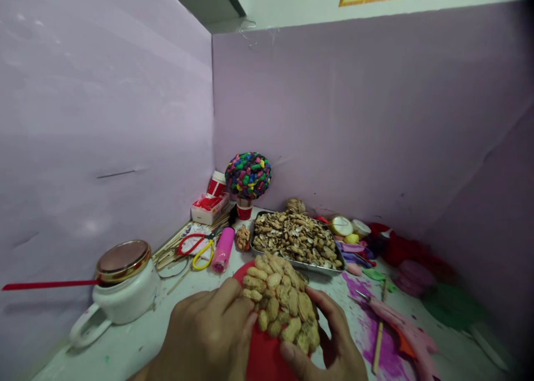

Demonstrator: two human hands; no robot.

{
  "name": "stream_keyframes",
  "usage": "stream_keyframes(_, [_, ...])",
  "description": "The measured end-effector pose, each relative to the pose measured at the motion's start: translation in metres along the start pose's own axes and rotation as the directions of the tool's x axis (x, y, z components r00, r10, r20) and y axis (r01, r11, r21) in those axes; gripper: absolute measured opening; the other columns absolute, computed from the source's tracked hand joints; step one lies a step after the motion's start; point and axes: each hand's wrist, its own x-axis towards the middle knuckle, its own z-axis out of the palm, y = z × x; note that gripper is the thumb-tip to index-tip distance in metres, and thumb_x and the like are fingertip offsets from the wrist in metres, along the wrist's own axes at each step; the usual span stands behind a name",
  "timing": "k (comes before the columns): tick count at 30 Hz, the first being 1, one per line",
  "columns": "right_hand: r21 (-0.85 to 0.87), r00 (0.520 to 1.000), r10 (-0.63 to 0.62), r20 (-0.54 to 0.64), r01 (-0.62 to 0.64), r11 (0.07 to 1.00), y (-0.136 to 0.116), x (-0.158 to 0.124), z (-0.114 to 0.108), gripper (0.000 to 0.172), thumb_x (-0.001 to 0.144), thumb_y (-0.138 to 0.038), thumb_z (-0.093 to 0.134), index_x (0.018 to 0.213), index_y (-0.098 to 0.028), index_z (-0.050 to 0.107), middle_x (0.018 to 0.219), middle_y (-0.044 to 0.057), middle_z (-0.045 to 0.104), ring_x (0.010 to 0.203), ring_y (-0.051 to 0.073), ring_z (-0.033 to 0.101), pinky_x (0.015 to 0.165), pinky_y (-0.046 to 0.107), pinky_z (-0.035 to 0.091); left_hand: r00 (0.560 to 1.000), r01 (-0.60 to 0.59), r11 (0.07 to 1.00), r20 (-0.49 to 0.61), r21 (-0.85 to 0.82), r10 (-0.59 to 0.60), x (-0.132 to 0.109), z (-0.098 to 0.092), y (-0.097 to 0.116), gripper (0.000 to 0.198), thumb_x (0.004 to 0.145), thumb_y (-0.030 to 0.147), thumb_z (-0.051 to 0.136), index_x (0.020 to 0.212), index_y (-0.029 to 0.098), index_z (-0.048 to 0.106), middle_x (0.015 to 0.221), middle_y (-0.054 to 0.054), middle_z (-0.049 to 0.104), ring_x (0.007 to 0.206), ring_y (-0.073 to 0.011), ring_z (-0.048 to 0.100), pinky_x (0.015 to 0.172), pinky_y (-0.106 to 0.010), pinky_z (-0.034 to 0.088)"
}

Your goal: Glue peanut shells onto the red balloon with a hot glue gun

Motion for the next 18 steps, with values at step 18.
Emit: stream_keyframes(18, [0.334,0.818,0.287,0.499,-0.487,0.807,-0.017,0.002,0.002,0.067,0.035,-0.051,0.08,0.095,-0.025,0.064,0.099,0.008,0.069,0.09,0.028,0.064,0.079,0.037,0.047,0.851,0.509,0.662,0.205,-0.55,-0.484,0.029,-0.034,-0.045,0.008,0.07,0.023,0.064,0.063,0.019,0.065,0.062,0.001,0.06,0.057,-0.0105,0.051,0.049,-0.018,0.037])
